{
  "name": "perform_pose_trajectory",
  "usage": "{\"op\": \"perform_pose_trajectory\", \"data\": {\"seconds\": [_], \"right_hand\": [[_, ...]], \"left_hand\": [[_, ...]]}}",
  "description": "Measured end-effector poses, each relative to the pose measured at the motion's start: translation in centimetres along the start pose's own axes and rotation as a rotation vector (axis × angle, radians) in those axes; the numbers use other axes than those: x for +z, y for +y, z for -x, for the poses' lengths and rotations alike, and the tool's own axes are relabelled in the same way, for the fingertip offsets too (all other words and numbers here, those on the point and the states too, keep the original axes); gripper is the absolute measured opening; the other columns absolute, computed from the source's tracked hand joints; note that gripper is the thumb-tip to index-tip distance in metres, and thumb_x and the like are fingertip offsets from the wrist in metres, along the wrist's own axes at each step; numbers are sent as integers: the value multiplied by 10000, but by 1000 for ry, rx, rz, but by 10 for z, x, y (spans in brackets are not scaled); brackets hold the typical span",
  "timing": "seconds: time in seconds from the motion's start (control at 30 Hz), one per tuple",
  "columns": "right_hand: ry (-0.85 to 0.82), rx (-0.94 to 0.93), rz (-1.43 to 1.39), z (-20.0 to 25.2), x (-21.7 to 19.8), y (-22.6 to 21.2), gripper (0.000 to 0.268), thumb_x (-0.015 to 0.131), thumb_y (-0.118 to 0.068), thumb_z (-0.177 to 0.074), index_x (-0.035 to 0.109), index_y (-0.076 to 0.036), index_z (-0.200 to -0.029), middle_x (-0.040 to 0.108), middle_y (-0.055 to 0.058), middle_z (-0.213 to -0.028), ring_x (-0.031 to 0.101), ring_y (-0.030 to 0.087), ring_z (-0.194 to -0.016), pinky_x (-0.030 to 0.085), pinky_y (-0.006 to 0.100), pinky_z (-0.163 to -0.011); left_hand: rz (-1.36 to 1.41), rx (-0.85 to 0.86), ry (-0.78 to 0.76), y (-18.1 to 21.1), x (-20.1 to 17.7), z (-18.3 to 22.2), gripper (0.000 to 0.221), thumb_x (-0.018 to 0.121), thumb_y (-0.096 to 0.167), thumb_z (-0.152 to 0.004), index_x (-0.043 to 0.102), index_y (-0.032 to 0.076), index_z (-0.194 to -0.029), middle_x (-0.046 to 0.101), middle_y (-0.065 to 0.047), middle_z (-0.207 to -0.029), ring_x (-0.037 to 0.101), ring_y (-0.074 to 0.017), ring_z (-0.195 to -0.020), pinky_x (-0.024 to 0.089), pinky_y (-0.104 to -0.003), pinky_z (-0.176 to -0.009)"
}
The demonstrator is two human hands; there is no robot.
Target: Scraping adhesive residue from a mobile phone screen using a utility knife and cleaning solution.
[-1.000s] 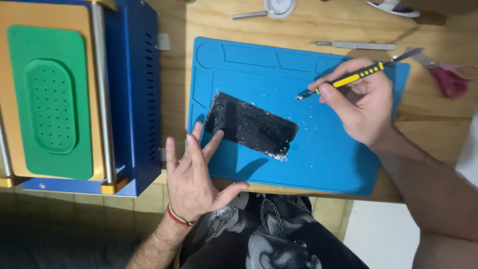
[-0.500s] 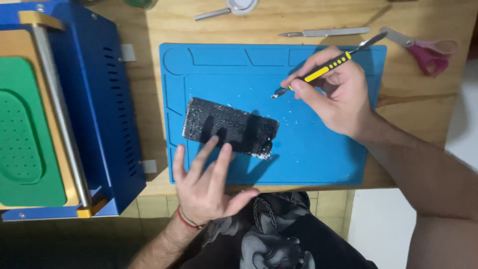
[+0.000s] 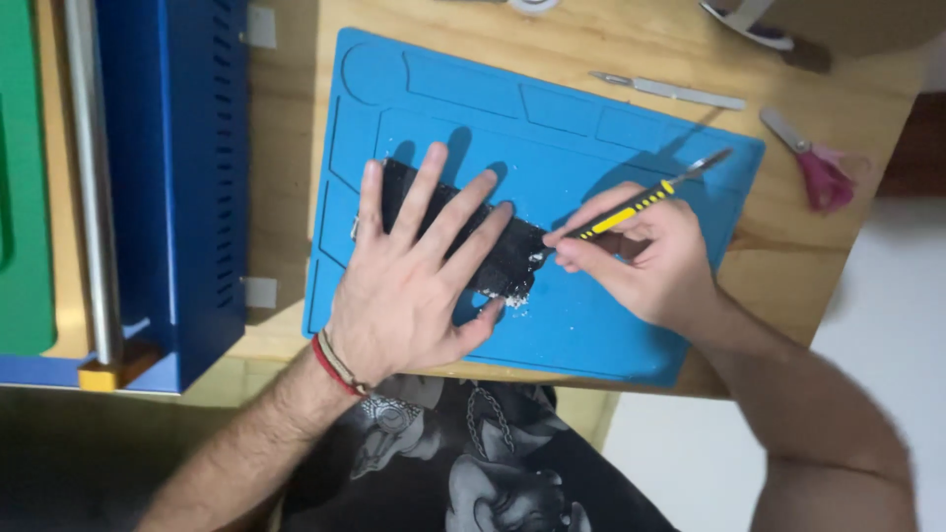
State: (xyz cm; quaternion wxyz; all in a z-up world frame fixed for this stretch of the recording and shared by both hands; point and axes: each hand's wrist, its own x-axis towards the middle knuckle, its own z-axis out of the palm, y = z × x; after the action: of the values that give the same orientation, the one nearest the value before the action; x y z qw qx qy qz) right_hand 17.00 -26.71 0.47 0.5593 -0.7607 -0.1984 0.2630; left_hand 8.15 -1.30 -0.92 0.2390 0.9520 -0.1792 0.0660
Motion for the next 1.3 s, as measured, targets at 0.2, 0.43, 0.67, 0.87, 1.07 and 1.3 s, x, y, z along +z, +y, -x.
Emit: {"op": "perform_pose_trajectory", "data": {"seconds": [0.2,0.43,0.67,0.87,1.07,1.3], "right_hand": [[200,49,158,5,5,8,147,854,34,-962,719,72,-1007,800,205,-860,808,213,-730,662,261,-663],[65,-27,226,24,22,8,163,871,-18,-911,736,23,-994,813,123,-809,775,152,-632,605,254,-549],[217,65,158,10,14,9,171,828,87,-961,669,67,-1022,790,210,-834,799,216,-700,654,281,-625],[167,147,237,12,11,6,157,842,19,-959,697,41,-1015,812,169,-836,811,196,-705,632,264,-616],[5,-82,173,18,25,1,162,846,5,-932,711,49,-1011,810,136,-807,801,166,-649,610,241,-539],[223,72,220,12,12,2,165,836,32,-991,677,76,-1005,778,212,-799,810,227,-691,611,259,-553]], "left_hand": [[54,38,-6,-3,2,1,709,520,542,-1040,673,27,-1502,557,-186,-1661,327,-506,-1603,249,-862,-1215],[50,62,33,-4,6,2,676,566,497,-1020,693,10,-1472,587,-205,-1633,380,-531,-1576,259,-884,-1195],[45,67,37,-5,7,4,699,557,521,-1036,702,4,-1484,576,-211,-1644,391,-538,-1574,248,-881,-1207],[51,68,24,-6,8,4,699,580,521,-1019,684,8,-1481,581,-216,-1639,397,-544,-1571,243,-899,-1193],[37,72,31,-5,7,3,693,545,521,-1040,687,5,-1481,575,-218,-1641,394,-545,-1568,254,-891,-1196],[41,76,34,-5,6,2,694,618,496,-996,686,3,-1481,580,-217,-1635,397,-552,-1564,261,-895,-1191]]}}
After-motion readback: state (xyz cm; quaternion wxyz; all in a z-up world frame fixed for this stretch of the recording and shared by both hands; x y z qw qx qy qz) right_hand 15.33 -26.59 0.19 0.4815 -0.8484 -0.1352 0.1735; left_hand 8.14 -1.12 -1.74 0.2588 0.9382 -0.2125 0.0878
